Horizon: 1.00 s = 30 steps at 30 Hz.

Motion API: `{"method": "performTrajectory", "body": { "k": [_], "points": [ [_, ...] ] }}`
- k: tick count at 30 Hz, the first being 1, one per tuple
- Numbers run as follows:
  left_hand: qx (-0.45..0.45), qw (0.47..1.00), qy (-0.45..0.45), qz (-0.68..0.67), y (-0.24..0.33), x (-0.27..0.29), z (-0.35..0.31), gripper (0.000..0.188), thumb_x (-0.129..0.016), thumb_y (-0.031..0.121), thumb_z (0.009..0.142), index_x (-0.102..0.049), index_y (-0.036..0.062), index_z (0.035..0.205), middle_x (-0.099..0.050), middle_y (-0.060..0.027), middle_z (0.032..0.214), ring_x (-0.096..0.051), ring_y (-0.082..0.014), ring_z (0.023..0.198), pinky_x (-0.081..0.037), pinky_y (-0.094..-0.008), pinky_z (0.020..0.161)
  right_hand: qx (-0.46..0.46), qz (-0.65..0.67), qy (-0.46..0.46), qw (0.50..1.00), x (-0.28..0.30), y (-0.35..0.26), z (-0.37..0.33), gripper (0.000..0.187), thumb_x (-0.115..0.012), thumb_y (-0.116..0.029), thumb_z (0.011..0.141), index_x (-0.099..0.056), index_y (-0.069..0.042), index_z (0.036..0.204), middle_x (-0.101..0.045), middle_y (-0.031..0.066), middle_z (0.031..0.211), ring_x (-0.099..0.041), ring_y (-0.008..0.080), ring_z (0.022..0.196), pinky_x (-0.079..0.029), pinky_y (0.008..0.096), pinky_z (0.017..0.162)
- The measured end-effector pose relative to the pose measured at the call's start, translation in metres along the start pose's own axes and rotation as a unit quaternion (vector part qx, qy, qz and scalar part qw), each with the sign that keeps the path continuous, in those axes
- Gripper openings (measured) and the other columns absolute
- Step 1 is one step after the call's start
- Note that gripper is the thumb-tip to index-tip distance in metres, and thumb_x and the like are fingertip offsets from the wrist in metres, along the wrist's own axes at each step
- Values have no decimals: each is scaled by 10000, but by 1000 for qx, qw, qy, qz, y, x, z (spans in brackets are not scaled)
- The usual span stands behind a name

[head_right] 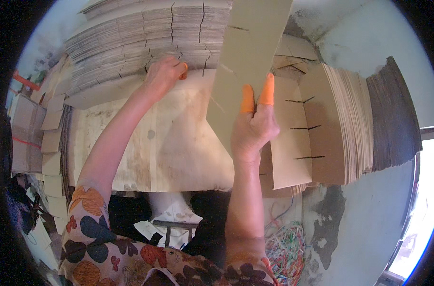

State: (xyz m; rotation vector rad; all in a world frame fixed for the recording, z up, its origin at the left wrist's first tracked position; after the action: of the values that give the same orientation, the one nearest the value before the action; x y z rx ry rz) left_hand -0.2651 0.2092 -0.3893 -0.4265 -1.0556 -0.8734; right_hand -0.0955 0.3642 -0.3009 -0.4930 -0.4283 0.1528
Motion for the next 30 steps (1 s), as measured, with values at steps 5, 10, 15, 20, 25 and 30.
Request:
{"method": "performTrajectory", "body": {
  "k": [5, 10, 15, 20, 25, 30],
  "points": [
    [-86, 996, -11, 25, 53, 2, -26, 83, -582, 66, 720, -610, 54, 798, -591, -69, 742, -572, -231, 819, -506, -349, 662, 27, 0, 10, 1000, -1, -12, -1, 509, -738, -37, 764, -571, -84, 1242, -308, -22, 587, -298, 62, 512, -312, 157, 475],
    [-104, 993, -50, 35, 82, 12, -30, 62, -581, 52, 705, -598, 37, 763, -588, -83, 745, -570, -218, 813, -514, -329, 654, 55, -12, 11, 998, -2, -18, -2, 522, -740, -39, 762, -561, -66, 1252, -342, -12, 591, -300, 71, 503, -319, 158, 466],
    [-111, 993, -21, 39, 85, 23, -37, 69, -590, 67, 695, -596, 32, 754, -585, -82, 744, -565, -214, 814, -515, -318, 665, 71, -15, 10, 997, 1, -23, -1, 512, -737, -58, 770, -560, -53, 1251, -413, 15, 589, -308, 87, 487, -351, 187, 445],
    [-134, 990, -21, 44, 104, 29, -42, 81, -580, 59, 689, -587, 29, 764, -568, -65, 740, -552, -210, 800, -506, -321, 672, 65, -40, -21, 997, -9, -27, -5, 474, -723, -114, 792, -570, -57, 1237, -540, 69, 626, -386, 121, 471, -389, 259, 439],
    [-156, 988, -4, -1, 130, 42, -43, 105, -589, 56, 677, -609, 32, 777, -567, -57, 737, -546, -201, 780, -509, -298, 680, 52, -35, -99, 993, -26, -27, -14, 562, -685, -93, 809, -464, -94, 1326, -594, 112, 692, -524, 204, 535, -443, 318, 490],
    [-99, 994, 45, 8, 103, 52, -44, 103, -602, 42, 665, -604, 32, 767, -560, -57, 735, -541, -204, 780, -505, -304, 662, -6, -43, -351, 935, -49, -25, -24, 821, -640, -75, 808, -155, -154, 1466, -627, 178, 849, -622, 335, 710, -497, 418, 586]
  ]
}}
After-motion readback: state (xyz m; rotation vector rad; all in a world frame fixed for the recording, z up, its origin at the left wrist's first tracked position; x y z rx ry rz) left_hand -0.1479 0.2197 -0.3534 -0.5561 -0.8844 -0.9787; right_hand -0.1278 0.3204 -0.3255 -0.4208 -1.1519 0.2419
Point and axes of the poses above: each hand's wrist, its own z-axis towards the middle knuckle, its own x-axis out of the back of the hand, y = z × x, the point moved 10 cm from there along z, towards the middle knuckle
